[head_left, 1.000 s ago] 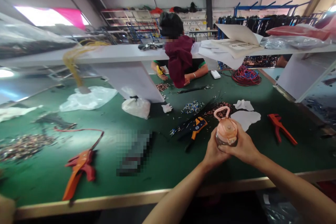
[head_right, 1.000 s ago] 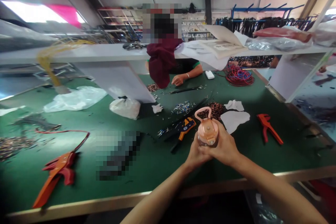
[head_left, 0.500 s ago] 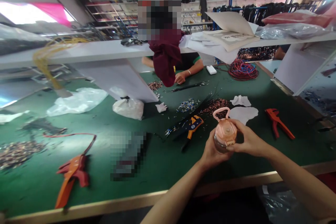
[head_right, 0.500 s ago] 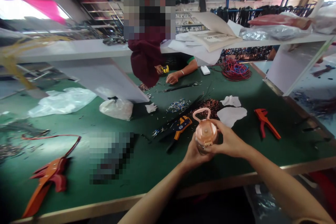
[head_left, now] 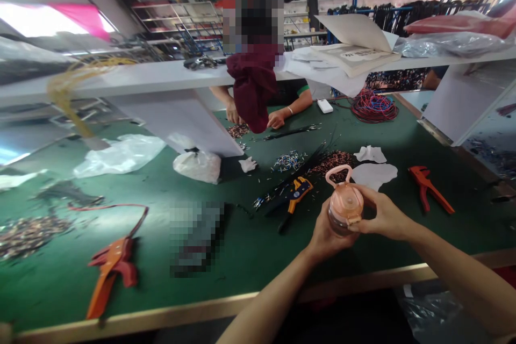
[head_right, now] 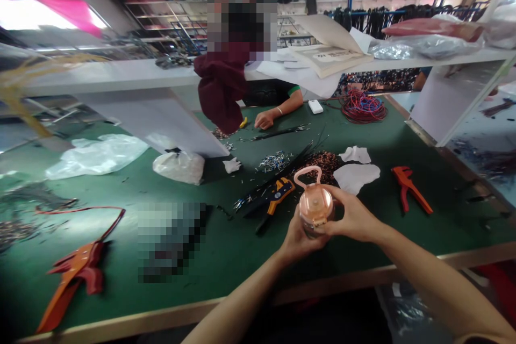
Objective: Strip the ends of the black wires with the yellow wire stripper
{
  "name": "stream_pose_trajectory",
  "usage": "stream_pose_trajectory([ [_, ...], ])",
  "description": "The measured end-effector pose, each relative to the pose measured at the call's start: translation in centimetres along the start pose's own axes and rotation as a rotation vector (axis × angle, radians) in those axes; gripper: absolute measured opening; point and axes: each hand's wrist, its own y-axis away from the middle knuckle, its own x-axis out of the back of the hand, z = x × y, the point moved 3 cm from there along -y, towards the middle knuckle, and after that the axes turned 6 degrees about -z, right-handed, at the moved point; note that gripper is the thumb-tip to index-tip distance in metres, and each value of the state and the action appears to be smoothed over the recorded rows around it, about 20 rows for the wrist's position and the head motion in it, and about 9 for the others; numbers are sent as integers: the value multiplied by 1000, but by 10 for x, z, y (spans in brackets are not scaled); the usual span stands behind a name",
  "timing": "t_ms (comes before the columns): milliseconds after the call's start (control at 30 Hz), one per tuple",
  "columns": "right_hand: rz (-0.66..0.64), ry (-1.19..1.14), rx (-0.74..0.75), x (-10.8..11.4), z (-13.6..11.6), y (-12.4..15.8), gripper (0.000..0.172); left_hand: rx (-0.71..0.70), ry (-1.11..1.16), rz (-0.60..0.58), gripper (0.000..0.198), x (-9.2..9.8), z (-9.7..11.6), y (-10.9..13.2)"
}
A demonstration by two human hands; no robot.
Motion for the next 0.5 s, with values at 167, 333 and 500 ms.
stream_pose_trajectory([
  [167, -43, 18, 33, 4, 2, 3, 79, -7, -18, 22, 81, -2, 0, 1],
  [333, 8, 75, 59, 4, 4, 5, 73, -2, -34, 33, 85, -2, 4, 1],
  [500, 13, 42, -4, -1, 1, 4, 74, 31, -18, 59, 93, 0, -1, 3],
])
